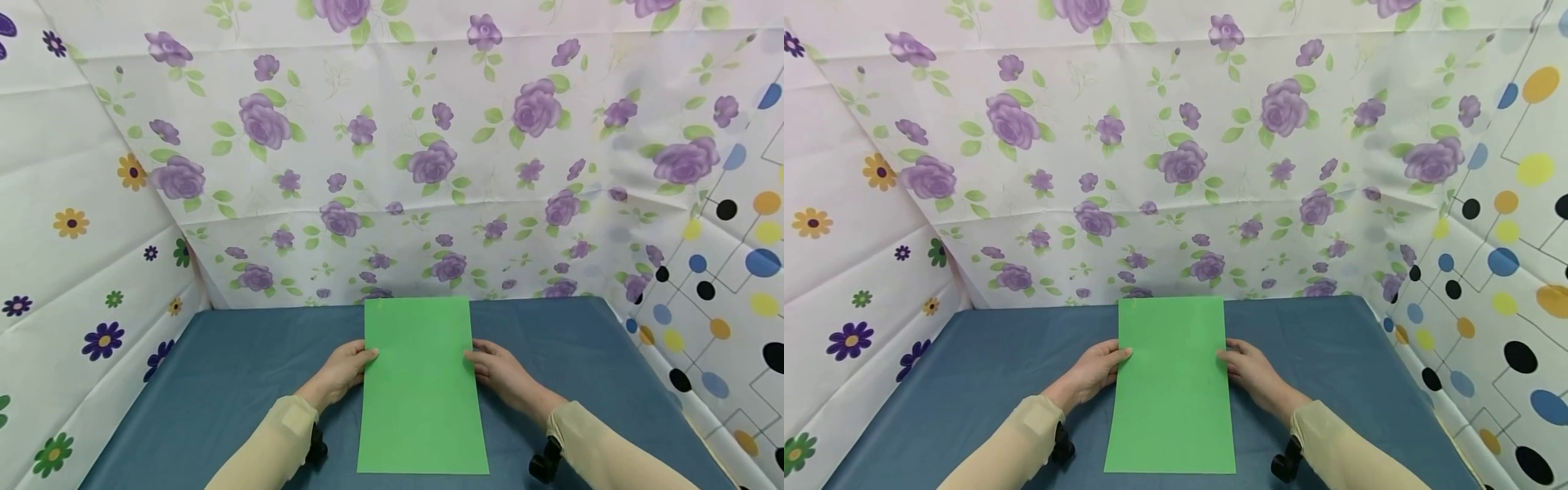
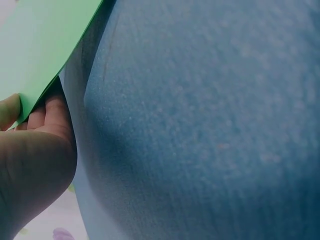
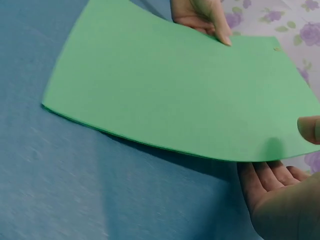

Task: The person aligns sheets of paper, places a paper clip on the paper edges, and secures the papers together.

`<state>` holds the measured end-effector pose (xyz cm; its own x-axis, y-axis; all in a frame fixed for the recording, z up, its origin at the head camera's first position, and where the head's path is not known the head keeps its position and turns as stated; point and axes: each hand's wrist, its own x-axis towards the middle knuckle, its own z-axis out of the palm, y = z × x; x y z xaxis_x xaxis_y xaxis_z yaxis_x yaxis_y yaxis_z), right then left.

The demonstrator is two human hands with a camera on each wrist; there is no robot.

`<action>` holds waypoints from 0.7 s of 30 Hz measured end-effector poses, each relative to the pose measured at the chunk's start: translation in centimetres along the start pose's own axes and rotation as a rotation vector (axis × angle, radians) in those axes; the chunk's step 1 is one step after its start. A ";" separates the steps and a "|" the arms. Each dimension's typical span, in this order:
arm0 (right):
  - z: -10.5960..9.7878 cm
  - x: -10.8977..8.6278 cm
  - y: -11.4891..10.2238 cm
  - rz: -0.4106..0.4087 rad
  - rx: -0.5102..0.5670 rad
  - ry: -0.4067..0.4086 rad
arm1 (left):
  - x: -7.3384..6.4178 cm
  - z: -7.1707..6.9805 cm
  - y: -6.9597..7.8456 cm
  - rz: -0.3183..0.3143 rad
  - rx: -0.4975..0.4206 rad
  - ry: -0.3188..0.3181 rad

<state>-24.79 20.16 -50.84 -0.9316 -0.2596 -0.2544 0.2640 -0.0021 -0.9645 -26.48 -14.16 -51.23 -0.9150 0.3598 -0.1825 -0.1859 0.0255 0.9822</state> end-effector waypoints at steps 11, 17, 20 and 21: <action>0.8 -1.1 1.3 -0.013 -0.004 -0.046 | 0.0 0.0 0.1 -0.001 -0.004 -0.003; 1.1 -1.2 1.5 0.022 0.001 -0.052 | 0.0 0.0 0.2 -0.005 -0.018 -0.002; 1.3 -1.3 1.6 0.020 -0.010 -0.040 | -0.1 0.1 0.3 -0.006 -0.019 0.001; 1.3 -1.3 1.7 0.017 -0.014 -0.034 | -0.1 0.1 0.3 -0.007 -0.019 0.002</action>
<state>-22.80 19.25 -52.04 -0.9177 -0.2926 -0.2688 0.2763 0.0161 -0.9609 -26.43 -14.09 -50.87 -0.9143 0.3579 -0.1896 -0.1993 0.0099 0.9799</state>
